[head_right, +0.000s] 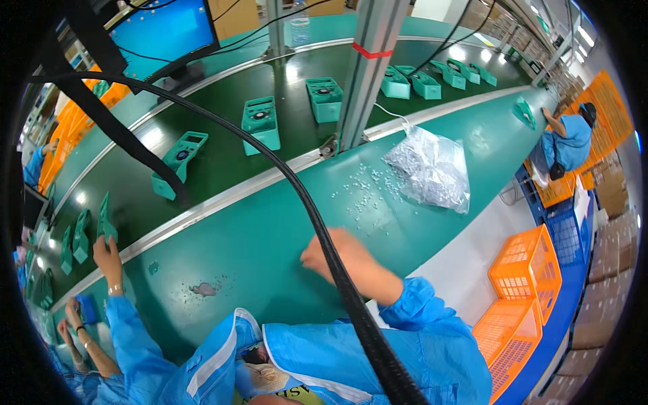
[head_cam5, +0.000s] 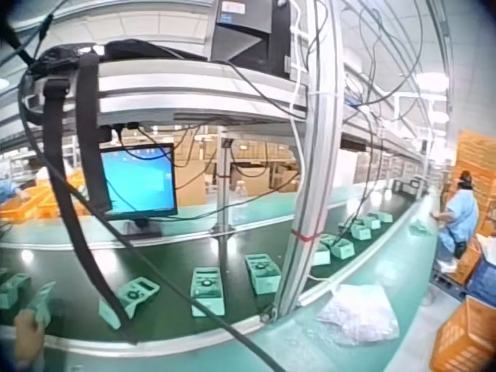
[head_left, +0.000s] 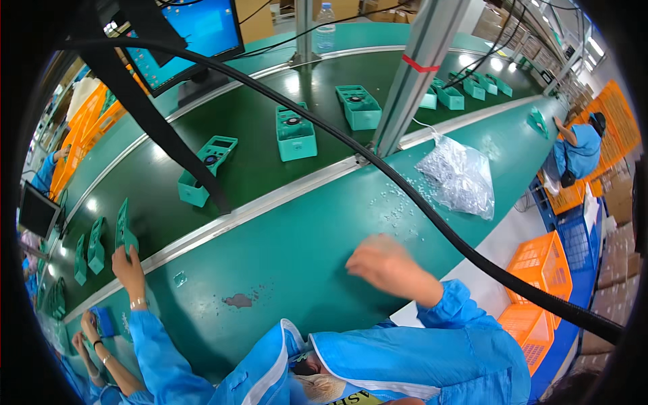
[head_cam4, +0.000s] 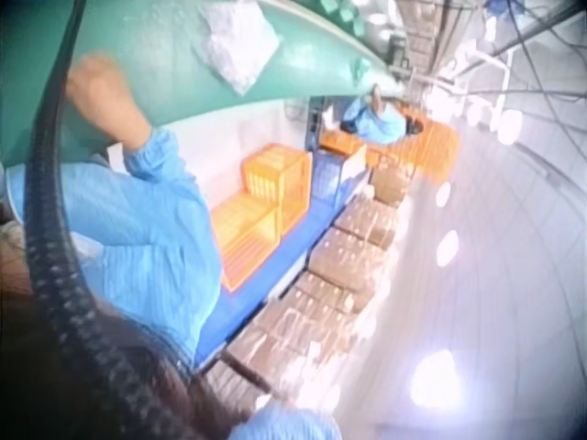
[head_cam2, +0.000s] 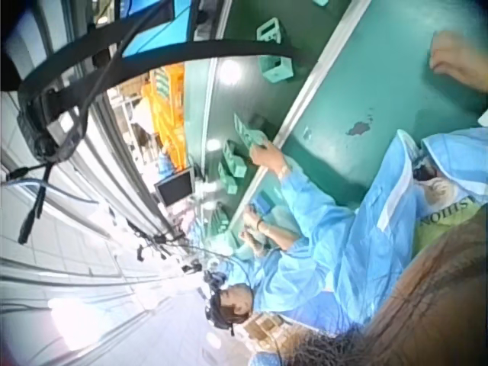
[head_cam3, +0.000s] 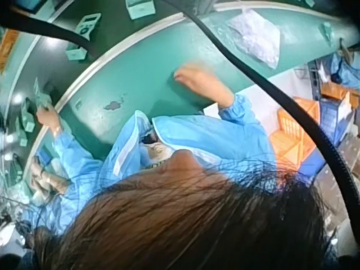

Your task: The person assembles electronic components into a green plastic electronics housing by hand on an assembly belt.

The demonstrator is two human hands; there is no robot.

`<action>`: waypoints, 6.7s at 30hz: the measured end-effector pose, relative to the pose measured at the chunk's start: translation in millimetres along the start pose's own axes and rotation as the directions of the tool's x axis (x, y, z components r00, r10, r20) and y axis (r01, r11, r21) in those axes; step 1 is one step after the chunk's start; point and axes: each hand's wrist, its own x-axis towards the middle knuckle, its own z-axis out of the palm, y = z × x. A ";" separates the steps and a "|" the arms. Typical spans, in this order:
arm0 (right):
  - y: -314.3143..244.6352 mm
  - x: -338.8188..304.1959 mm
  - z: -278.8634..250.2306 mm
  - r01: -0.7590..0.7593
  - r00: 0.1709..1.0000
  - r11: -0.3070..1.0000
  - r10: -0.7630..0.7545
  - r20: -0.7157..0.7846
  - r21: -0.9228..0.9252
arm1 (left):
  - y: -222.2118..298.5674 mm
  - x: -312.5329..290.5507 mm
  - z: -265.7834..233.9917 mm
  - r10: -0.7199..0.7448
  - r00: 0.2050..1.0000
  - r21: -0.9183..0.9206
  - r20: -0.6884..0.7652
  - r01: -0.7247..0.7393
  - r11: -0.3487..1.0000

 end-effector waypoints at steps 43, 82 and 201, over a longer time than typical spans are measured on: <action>106.2 18.7 -40.8 -0.289 0.930 0.913 0.197 -0.311 -0.286 | 266.6 -151.8 -131.8 0.569 0.794 -0.419 0.214 -0.452 0.788; 77.0 27.9 -32.3 -0.127 0.979 0.835 0.018 -0.203 -0.535 | 279.6 -133.1 -142.3 0.558 0.792 -0.507 0.248 -0.385 0.771; -19.8 97.0 28.8 0.236 0.961 0.953 -0.258 0.104 0.188 | 247.0 -107.6 -145.6 0.570 0.726 -0.379 0.385 -0.439 0.815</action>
